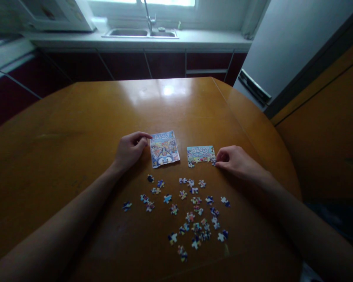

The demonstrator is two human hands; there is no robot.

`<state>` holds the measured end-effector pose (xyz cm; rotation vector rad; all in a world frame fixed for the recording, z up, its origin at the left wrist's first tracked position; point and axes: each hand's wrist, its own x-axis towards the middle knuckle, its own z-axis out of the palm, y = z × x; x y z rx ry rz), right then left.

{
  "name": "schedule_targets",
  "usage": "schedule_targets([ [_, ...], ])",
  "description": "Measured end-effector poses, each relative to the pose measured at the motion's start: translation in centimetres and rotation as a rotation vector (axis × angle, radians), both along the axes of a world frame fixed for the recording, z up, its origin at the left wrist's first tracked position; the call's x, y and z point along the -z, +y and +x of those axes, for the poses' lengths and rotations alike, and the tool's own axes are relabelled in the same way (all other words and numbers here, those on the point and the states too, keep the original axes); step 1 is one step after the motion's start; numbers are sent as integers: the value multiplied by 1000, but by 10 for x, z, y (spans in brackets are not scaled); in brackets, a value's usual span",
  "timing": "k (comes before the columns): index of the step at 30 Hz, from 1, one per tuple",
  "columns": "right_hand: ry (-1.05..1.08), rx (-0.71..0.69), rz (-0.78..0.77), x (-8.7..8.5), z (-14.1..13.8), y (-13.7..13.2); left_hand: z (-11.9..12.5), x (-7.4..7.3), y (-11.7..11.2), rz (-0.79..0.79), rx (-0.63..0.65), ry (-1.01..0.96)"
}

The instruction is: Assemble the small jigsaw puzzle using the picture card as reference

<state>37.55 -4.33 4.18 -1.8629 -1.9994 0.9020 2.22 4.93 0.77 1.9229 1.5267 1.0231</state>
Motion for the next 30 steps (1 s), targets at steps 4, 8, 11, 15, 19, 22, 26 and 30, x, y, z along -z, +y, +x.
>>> schedule_targets([
  [4,15,0,12,2,2,0,0,-1,0,6,-1,7],
  [8,28,23,57,7,0,3,1,-1,0,3,-7,13],
  [11,9,22,62,9,-3,4,0,0,0,-1,-11,14],
  [15,8,22,66,6,-4,4,0,1,1,-3,-9,14],
  [19,32,67,106,3,-2,6,0,0,0,-4,-13,17],
  [22,14,94,165,7,1,8,0,0,0,-10,-9,16],
  [26,32,55,240,18,5,10,1,-2,-1,-3,-10,22],
  [30,37,-21,245,25,8,10,1,-2,-1,-6,-15,17],
])
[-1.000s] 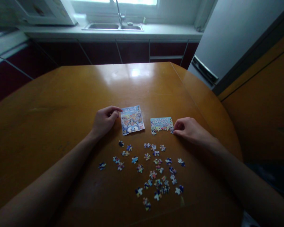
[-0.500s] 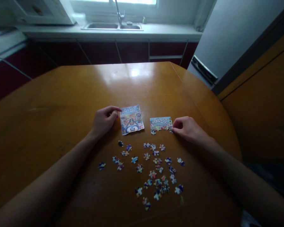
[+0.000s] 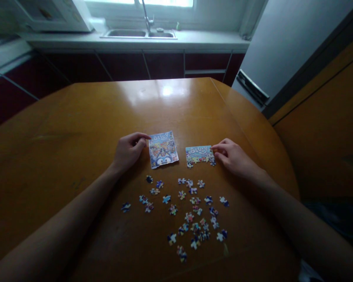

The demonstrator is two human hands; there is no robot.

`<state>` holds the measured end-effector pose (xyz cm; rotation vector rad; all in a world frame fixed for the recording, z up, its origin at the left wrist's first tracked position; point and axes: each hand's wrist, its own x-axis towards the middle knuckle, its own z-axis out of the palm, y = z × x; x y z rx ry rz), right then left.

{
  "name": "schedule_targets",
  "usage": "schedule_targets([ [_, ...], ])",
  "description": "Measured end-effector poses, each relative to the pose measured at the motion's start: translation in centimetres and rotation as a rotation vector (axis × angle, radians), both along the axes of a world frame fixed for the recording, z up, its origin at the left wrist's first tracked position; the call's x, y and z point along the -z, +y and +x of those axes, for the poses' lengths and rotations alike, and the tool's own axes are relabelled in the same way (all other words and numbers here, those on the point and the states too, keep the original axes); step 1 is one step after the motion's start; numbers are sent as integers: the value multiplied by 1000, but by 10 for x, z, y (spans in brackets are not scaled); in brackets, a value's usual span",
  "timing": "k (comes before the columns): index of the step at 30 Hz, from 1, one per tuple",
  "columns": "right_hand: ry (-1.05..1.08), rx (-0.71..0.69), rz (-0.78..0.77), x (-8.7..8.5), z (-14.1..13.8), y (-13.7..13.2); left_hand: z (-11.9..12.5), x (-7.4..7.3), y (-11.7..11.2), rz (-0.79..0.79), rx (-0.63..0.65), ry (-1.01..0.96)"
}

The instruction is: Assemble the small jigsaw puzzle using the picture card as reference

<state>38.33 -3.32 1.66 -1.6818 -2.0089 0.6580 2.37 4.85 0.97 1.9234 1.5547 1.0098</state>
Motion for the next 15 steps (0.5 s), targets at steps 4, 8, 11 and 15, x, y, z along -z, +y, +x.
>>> schedule_targets([
  [4,-28,-72,-9,1,1,-1,0,1,0,-4,3,-8],
  [8,-41,-81,-10,2,1,0,0,0,0,-1,8,-9],
  [11,-8,-68,1,2,1,2,0,-1,0,-2,9,-5],
  [15,7,-33,28,2,1,5,0,0,0,3,11,5],
])
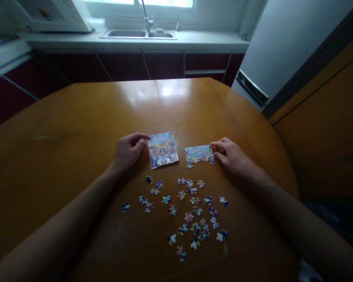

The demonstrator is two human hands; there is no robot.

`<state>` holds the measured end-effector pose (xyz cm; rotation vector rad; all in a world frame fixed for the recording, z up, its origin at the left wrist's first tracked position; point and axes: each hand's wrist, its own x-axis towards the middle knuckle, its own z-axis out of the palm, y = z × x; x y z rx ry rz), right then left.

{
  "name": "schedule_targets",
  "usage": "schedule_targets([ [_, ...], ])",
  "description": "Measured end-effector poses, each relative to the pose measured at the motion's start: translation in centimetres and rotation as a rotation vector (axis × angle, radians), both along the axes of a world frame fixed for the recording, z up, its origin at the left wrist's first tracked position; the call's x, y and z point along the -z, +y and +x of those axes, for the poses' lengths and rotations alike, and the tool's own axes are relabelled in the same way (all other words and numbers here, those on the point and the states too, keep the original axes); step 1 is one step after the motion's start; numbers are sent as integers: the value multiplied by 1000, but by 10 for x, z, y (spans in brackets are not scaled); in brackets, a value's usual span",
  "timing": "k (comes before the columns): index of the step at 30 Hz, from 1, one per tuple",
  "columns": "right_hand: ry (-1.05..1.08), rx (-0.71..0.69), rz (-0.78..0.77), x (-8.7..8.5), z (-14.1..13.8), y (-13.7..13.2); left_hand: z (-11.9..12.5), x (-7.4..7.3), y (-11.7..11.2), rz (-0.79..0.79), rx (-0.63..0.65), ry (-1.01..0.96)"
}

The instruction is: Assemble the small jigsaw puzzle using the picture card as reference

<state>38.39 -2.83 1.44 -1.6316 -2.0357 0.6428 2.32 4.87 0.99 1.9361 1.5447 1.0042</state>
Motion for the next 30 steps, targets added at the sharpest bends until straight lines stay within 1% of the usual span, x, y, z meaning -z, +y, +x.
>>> schedule_targets([
  [7,-36,-52,1,0,-1,0,-1,2,1,13,0,0],
  [13,39,-6,54,-2,-6,-1,-1,2,1,8,7,-10],
  [22,69,-27,83,1,-6,2,3,-2,-2,-8,1,-48],
  [26,98,-23,83,4,-5,3,2,-1,-2,-3,6,-47],
  [28,112,-5,91,6,-4,3,2,0,-2,2,12,-53],
  [30,117,42,105,7,-2,4,2,0,-2,6,13,-60],
])
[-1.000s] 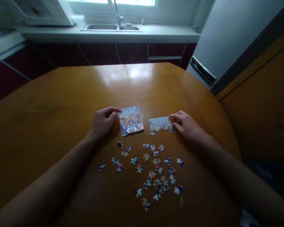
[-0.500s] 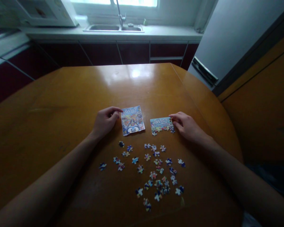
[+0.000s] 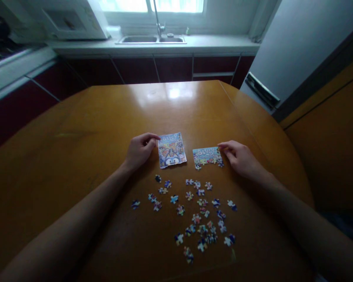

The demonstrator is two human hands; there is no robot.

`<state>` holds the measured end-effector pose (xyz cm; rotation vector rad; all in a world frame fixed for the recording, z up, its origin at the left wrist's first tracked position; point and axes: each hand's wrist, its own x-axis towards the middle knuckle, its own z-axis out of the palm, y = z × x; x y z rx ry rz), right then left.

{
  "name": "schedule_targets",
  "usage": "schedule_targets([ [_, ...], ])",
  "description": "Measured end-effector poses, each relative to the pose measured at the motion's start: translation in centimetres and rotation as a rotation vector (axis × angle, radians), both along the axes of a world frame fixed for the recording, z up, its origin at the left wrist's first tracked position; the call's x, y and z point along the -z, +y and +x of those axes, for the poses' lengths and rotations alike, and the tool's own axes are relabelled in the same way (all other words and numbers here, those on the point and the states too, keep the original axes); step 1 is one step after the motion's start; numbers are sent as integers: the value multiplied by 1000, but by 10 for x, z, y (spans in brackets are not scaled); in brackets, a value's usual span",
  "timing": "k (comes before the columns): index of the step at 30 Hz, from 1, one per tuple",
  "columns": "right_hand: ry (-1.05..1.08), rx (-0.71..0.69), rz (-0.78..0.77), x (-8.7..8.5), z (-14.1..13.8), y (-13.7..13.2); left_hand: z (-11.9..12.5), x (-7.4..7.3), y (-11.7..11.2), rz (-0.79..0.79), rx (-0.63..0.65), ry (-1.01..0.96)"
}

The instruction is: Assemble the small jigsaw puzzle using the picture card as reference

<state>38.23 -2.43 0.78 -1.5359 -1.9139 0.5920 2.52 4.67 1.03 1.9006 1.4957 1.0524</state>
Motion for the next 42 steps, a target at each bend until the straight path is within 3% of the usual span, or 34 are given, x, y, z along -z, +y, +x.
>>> schedule_targets([
  [5,32,141,15,-5,7,0,0,0,0,7,-6,3],
  [42,-59,176,-49,-9,9,-3,-1,-1,0,15,3,15],
])
